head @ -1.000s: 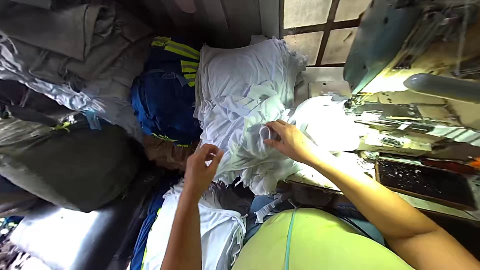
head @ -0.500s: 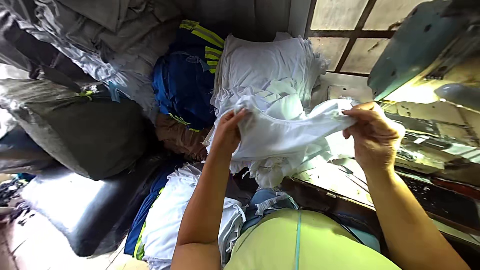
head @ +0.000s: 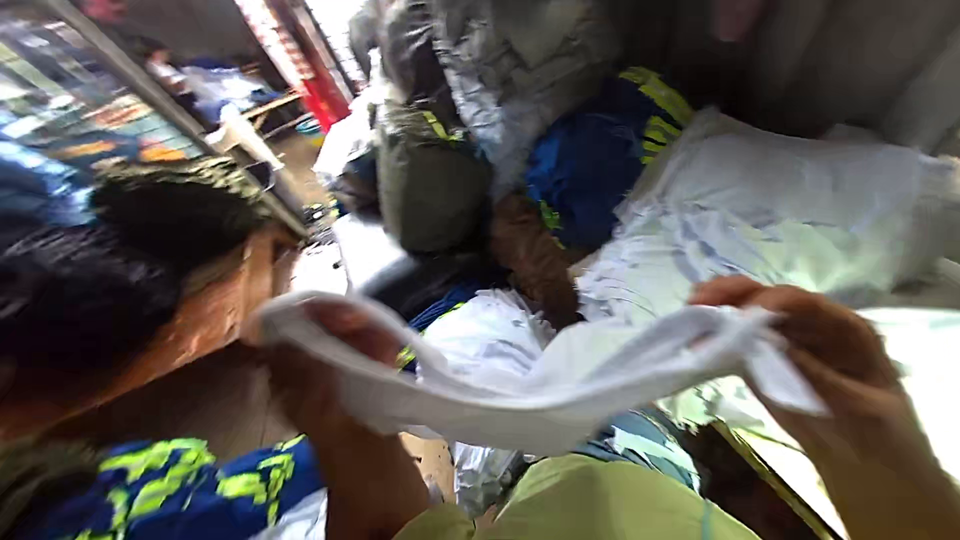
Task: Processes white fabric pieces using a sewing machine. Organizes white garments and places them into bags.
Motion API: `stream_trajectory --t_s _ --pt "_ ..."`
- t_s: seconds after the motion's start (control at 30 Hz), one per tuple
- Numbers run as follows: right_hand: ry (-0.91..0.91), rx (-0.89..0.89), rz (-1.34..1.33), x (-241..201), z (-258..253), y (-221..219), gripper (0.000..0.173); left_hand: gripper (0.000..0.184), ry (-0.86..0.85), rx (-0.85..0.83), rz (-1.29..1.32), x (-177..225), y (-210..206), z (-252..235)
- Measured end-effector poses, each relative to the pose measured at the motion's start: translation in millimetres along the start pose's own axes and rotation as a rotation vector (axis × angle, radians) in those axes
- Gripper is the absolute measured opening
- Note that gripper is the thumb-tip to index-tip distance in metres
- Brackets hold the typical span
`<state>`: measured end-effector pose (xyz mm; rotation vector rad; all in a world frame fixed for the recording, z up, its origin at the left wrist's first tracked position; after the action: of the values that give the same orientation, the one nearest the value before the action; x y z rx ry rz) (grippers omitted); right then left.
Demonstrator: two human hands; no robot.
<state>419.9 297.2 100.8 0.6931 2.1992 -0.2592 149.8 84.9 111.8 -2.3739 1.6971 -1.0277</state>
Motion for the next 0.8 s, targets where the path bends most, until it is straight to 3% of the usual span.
stream_trajectory --t_s 0.07,0.13,0.2,0.27,0.33,0.4,0.47,0.53,0.63,0.7,0.8 --pt "-0.076 0.026 -0.075 15 -18 4 0.017 0.018 0.162 -0.064 -0.133 -46 11 3" --pt "-0.248 0.119 -0.118 56 -42 10 0.016 0.025 0.433 -0.043 -0.176 -111 32 -3" --pt "-0.415 0.189 -0.136 102 -69 10 0.025 0.024 0.536 0.026 -0.304 -157 66 -21" --pt "-0.466 0.169 -0.177 121 -100 -2 0.029 0.029 0.382 0.087 -0.467 -149 90 -58" --pt "-0.380 0.083 -0.231 112 -130 -21 0.033 0.034 0.151 0.121 -0.559 -105 93 -96" --pt "-0.271 -0.001 -0.260 99 -151 -39 0.034 0.031 -0.042 0.148 -0.483 -64 94 -118" --pt "-0.198 -0.082 -0.269 101 -158 -48 0.038 0.027 -0.049 0.134 -0.254 -45 99 -121" --pt "-0.231 -0.103 -0.219 121 -150 -50 0.037 0.028 0.095 0.114 -0.135 -46 107 -100" --pt "-0.363 -0.065 -0.060 170 -114 -52 0.015 0.023 0.406 0.178 -0.248 -70 129 -27" --pt "-0.424 -0.155 0.138 206 -77 -56 0.025 0.018 0.669 0.196 -0.413 -94 156 41" --pt "-0.563 -0.410 0.482 256 -8 -68 0.040 0.027 1.111 0.149 -0.616 -125 188 162"
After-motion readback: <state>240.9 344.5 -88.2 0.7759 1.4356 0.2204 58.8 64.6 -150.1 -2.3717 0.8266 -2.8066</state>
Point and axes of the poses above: each hand's wrist, its own z-axis away from the middle knuckle, its own y-axis out of the back of the hand, x = y × z, the point moved 5 cm from there along -z, towards the middle knuckle, and after that the axes turned 5 degrees about -y, right-handed, at the moved point
